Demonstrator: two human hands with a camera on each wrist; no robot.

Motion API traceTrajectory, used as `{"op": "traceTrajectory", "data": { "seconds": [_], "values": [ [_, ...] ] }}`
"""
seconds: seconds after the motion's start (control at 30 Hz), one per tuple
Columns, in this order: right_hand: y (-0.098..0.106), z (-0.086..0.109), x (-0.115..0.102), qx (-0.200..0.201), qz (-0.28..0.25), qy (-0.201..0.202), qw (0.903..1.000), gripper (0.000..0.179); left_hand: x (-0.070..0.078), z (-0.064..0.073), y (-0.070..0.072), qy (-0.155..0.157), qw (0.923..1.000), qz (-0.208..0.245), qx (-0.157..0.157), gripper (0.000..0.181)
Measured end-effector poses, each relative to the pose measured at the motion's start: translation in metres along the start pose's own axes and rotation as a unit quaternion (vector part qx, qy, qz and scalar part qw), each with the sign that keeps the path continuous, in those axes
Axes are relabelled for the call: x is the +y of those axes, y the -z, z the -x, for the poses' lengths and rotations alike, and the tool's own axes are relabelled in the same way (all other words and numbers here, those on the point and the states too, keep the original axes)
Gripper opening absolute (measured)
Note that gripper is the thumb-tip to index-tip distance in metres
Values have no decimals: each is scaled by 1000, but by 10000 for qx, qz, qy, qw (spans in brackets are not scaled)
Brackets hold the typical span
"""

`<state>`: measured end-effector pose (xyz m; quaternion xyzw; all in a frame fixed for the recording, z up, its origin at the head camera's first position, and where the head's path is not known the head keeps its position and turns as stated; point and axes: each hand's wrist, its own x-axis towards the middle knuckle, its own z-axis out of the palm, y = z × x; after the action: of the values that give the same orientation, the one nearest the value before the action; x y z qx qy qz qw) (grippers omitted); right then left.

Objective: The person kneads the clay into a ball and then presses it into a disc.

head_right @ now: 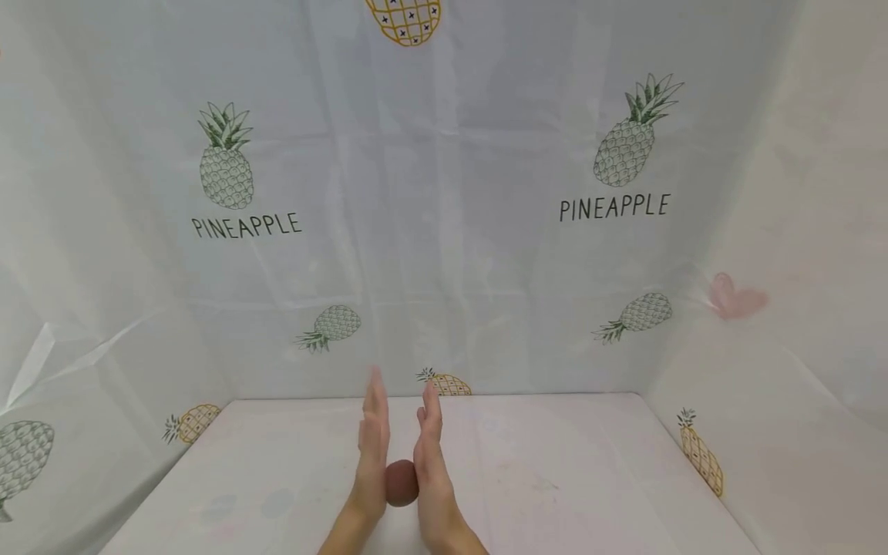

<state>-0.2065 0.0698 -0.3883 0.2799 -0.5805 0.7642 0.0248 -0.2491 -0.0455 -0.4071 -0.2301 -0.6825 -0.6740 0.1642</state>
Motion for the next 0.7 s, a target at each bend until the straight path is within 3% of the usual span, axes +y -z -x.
{"op": "traceTrajectory", "data": {
  "seconds": [0.17, 0.33, 0.53, 0.7],
  "values": [
    [12, -1, -6, 388, 41, 240, 9990, 56, -4, 7, -17, -18, 9994, -36, -337, 60],
    [27, -5, -13, 895, 94, 454, 9949, 60, -4, 15, -31, 31, 9951, 60, -982, 57],
    [43, -10, -16, 1164, 234, 614, 9910, 62, 6, 20, -39, 321, 9818, 999, -1580, 54],
    [52, -12, -15, 1506, 405, 635, 9857, 60, 15, 21, -40, 218, 9660, 1551, -2059, 55]
  ]
}}
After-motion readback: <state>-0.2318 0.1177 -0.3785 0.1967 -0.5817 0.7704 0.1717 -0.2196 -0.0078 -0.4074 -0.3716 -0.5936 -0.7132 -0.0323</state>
